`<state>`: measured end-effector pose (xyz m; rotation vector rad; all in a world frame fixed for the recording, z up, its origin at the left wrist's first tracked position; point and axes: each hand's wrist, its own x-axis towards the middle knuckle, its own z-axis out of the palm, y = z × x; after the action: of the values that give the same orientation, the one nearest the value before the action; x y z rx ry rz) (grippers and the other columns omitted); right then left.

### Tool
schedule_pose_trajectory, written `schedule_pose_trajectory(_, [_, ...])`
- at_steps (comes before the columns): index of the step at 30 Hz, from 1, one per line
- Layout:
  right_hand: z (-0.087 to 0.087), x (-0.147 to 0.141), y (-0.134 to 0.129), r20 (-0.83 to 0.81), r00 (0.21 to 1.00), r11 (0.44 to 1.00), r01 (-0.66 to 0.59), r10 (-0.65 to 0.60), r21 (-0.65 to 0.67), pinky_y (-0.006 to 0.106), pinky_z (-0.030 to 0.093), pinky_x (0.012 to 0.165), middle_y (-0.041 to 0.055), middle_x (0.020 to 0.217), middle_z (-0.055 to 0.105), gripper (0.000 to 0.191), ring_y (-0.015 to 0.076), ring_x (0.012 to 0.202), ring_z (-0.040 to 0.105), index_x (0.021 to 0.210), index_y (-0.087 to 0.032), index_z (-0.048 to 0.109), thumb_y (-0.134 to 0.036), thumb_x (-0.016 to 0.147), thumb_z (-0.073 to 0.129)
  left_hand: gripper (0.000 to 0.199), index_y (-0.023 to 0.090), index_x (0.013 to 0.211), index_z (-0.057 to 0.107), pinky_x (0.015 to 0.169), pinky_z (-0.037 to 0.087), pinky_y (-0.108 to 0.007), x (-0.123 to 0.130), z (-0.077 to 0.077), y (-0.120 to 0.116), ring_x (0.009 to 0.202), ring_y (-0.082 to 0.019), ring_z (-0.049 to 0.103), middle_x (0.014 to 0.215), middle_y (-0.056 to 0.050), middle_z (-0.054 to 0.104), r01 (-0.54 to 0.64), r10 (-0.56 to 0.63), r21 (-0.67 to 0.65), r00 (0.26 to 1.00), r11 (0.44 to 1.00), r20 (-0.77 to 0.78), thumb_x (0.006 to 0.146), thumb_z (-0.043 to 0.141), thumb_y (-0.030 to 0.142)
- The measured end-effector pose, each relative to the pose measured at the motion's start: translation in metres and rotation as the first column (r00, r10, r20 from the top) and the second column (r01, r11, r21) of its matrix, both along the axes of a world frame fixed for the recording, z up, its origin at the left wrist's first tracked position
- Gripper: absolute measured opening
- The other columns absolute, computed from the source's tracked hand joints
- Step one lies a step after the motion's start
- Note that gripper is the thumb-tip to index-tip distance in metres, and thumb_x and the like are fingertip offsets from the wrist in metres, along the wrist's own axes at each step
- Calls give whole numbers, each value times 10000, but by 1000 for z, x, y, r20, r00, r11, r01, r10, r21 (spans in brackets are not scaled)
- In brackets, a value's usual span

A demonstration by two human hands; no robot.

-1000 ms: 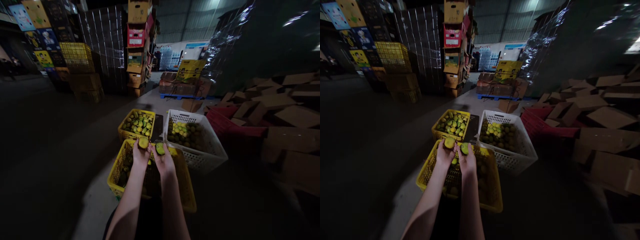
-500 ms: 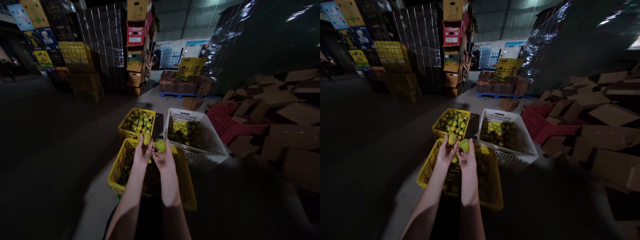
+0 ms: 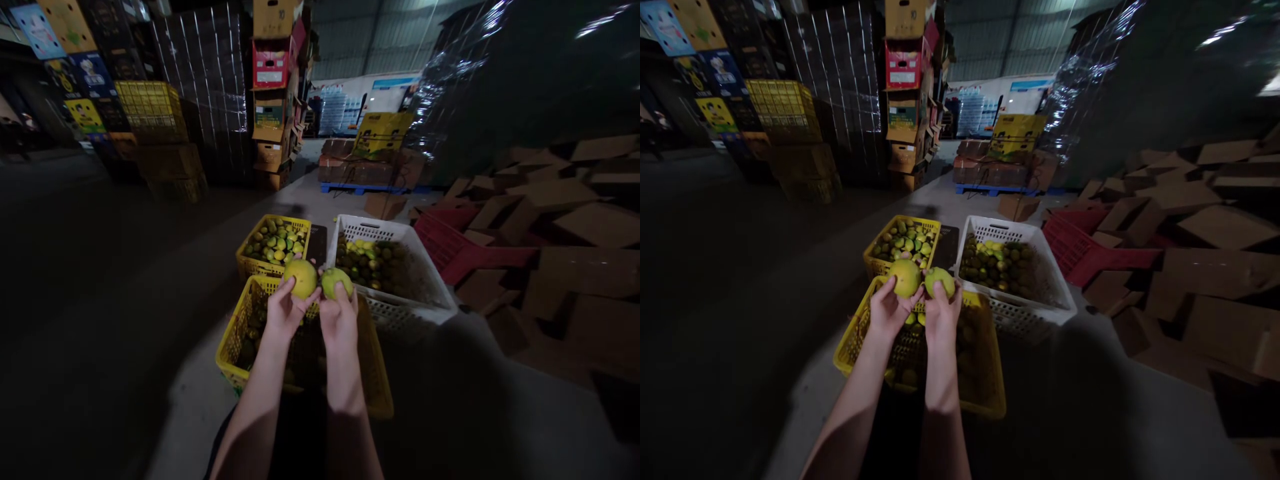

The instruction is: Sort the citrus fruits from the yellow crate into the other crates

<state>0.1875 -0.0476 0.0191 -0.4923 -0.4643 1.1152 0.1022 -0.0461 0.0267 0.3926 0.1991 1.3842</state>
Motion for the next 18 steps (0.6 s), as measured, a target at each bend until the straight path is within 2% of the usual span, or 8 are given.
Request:
schedule_pose_trajectory(3, [3, 2, 0, 32, 999, 997, -29, 32, -75, 273, 521, 568, -7, 788, 700, 375, 151, 663, 659, 871, -216, 582, -509, 687, 727, 291, 149, 1080, 661, 635, 580, -256, 0, 4, 1, 830, -185, 698, 1024, -95, 707, 25, -25, -115, 1000, 993, 1, 838, 583, 291])
schedule_pose_trajectory(5, [5, 3, 0, 34, 999, 987, -27, 33, -156, 229, 433, 411, -10, 659, 659, 412, 133, 536, 607, 808, -200, 586, -597, 719, 652, 283, 128, 952, 672, 495, 532, -204, 0, 5, 2, 685, -152, 680, 892, -83, 703, 22, -22, -200, 1000, 980, 0, 849, 564, 368])
schedule_pose_trajectory(7, [8, 3, 0, 12, 1000, 977, 1, 1, -213, 199, 327, 320, -32, 563, 593, 388, 107, 453, 540, 727, -203, 554, -584, 741, 629, 293, 139, 864, 659, 389, 456, -173, -1, 5, 3, 580, -128, 642, 810, -56, 681, 20, -20, -226, 1000, 974, 2, 835, 564, 415])
schedule_pose_trajectory(10, [12, 2, -2, -14, 998, 960, 55, -61, -273, 189, 289, 294, -62, 524, 538, 299, 83, 396, 467, 688, -217, 507, -477, 765, 634, 280, 159, 794, 633, 298, 352, -165, -3, 6, 2, 500, -128, 603, 744, -31, 648, 12, -20, -168, 999, 986, -41, 803, 569, 431])
schedule_pose_trajectory(12, [14, 0, -3, -14, 998, 952, 49, -55, -302, 187, 286, 292, -62, 520, 539, 273, 84, 381, 466, 700, -220, 507, -461, 772, 614, 298, 150, 759, 629, 269, 324, -176, -4, 7, 2, 486, -150, 602, 695, -38, 621, 16, -32, -129, 992, 991, -121, 796, 555, 436])
schedule_pose_trajectory(15, [15, -1, -6, 15, 1000, 960, 3, 1, -280, 177, 264, 286, -37, 546, 574, 295, 86, 380, 486, 704, -208, 537, -492, 761, 595, 326, 133, 709, 626, 247, 331, -200, -5, 7, 1, 464, -168, 600, 668, -47, 598, 25, -46, -104, 978, 994, -205, 789, 541, 437])
schedule_pose_trajectory(18, [13, 0, -8, 73, 997, 975, -10, 27, -224, 177, 262, 285, -10, 562, 588, 354, 83, 389, 484, 665, -192, 570, -537, 736, 597, 331, 126, 662, 616, 228, 334, -212, -6, 5, 2, 422, -163, 583, 669, -49, 596, 50, -64, -71, 974, 996, -217, 775, 550, 431])
